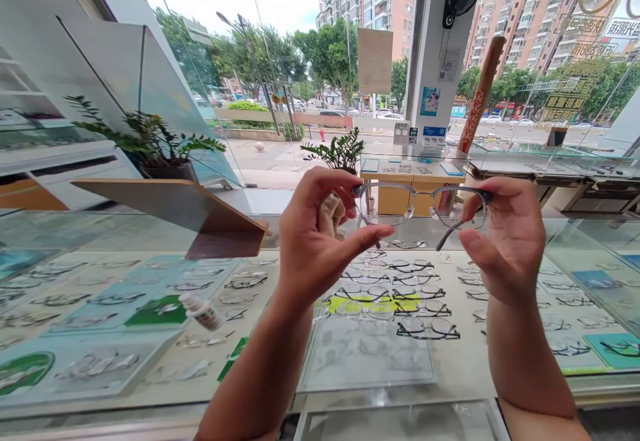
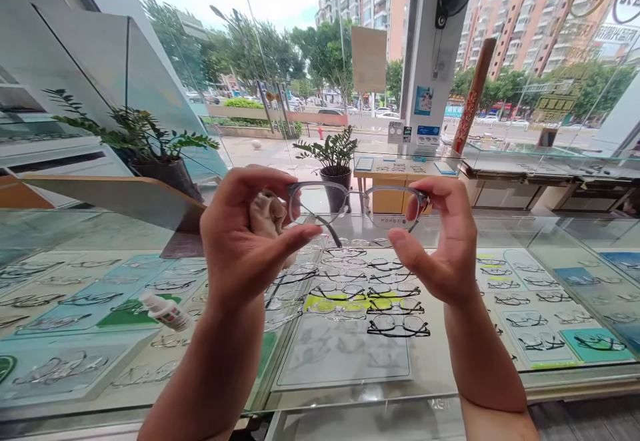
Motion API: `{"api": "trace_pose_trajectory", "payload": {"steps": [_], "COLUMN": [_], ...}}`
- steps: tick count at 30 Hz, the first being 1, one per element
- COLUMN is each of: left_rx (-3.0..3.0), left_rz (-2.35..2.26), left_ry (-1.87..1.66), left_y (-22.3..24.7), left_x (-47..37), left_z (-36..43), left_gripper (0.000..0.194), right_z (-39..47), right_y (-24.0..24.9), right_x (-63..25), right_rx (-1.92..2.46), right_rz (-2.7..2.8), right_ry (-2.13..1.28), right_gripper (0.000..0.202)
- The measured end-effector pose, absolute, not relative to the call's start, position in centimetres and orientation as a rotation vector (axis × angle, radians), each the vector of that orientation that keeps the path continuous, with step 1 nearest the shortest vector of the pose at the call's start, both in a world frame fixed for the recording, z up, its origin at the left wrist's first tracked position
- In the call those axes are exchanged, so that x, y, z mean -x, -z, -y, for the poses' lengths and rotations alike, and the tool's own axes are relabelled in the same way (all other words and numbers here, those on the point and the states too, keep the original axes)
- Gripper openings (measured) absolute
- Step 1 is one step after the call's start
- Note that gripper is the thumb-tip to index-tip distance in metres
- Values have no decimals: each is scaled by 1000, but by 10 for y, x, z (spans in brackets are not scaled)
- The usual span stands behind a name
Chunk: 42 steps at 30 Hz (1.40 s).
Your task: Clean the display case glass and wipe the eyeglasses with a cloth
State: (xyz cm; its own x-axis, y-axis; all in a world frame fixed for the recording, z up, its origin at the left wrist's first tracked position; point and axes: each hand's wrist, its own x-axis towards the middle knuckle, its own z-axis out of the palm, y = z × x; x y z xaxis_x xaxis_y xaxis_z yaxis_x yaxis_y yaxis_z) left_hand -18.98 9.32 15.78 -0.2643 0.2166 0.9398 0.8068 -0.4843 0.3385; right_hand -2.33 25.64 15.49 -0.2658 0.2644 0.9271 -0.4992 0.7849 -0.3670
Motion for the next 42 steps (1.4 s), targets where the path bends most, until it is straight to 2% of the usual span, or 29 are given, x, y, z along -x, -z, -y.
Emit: {"api": "trace_pose_trajectory", "payload": {"steps": [8, 25, 32, 42], "left_rx": [1502, 1435, 1387, 1376], "left_rz": [1270, 1385, 1295, 1292], "left_ry": [1738, 1728, 1760, 1766], "left_y": [-166, -165, -162, -159], "left_x": [197, 195, 189, 190], "left_z": [-84, -85, -92, -98], "left_gripper": [49, 43, 46, 46], "right_z": [-253, -252, -256, -260], "right_y": [-158, -162, -160, -158], "right_x": [27, 21, 24, 25], "right_rx": [-183, -10, 61, 86], "right_rz": [1720, 1753, 1730, 1741], "right_ry": [-699, -609, -682, -710], "right_gripper": [39, 39, 47, 41]}}
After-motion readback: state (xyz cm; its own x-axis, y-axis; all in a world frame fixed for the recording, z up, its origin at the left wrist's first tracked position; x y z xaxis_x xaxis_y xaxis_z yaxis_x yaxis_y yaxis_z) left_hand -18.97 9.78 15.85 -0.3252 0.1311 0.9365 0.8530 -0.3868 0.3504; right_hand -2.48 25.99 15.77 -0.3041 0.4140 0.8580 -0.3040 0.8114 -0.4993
